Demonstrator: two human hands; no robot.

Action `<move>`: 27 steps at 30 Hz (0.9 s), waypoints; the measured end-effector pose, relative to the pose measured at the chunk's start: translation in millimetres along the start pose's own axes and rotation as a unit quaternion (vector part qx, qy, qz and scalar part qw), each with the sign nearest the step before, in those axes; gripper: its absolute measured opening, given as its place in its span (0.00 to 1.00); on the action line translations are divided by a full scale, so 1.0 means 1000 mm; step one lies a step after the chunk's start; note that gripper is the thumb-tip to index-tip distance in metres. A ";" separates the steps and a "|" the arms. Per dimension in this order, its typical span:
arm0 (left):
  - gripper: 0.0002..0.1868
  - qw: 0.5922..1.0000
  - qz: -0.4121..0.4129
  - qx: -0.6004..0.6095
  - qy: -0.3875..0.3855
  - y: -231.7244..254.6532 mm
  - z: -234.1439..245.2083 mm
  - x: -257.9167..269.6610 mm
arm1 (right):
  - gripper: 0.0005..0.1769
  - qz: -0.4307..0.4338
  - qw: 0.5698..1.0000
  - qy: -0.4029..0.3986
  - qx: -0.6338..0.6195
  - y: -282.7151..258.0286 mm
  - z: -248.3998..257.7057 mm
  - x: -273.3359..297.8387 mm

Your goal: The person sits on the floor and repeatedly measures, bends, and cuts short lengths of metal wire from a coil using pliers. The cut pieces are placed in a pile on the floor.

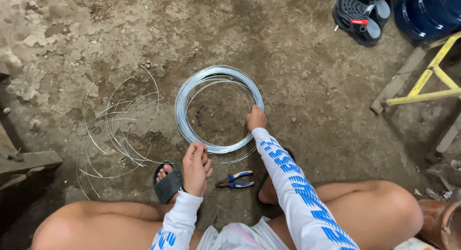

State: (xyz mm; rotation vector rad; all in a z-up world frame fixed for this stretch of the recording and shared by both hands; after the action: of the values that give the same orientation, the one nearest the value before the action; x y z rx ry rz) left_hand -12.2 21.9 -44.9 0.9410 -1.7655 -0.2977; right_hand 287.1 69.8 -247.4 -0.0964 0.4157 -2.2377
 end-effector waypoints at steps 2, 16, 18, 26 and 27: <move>0.10 1.000 -0.001 -0.010 0.004 0.000 0.000 -0.002 | 0.12 -0.019 0.999 0.011 -0.025 0.001 0.000 -0.001; 0.16 0.872 -0.374 -0.313 0.040 0.029 0.016 -0.048 | 0.06 -0.298 0.750 -0.057 -0.588 0.036 0.014 -0.012; 0.16 0.846 -0.318 -0.420 0.087 0.020 0.011 -0.046 | 0.05 -0.328 0.694 -0.076 -0.637 0.044 0.020 -0.008; 0.18 0.773 -0.202 -0.599 -0.046 -0.041 -0.025 -0.029 | 0.11 -0.234 0.661 -0.228 -0.676 0.047 0.052 0.006; 0.18 0.778 -0.226 -0.583 -0.057 -0.049 -0.032 -0.030 | 0.11 -0.244 0.655 -0.238 -0.674 0.045 0.056 0.005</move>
State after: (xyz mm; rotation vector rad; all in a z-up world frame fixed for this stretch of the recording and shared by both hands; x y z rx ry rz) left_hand 42.0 18.6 -82.4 0.3686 -1.0418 -1.5723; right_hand 328.8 24.7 -209.4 -1.6857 1.8075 -1.7037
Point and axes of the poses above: each hand's wrist, its own x-axis away from the middle knuckle, its own z-axis out of the back of the hand, y = z × x, the point moved 4 cm from there along -x, towards the middle knuckle, and after that the axes turned 13 degrees about y, right-handed, at the moved point
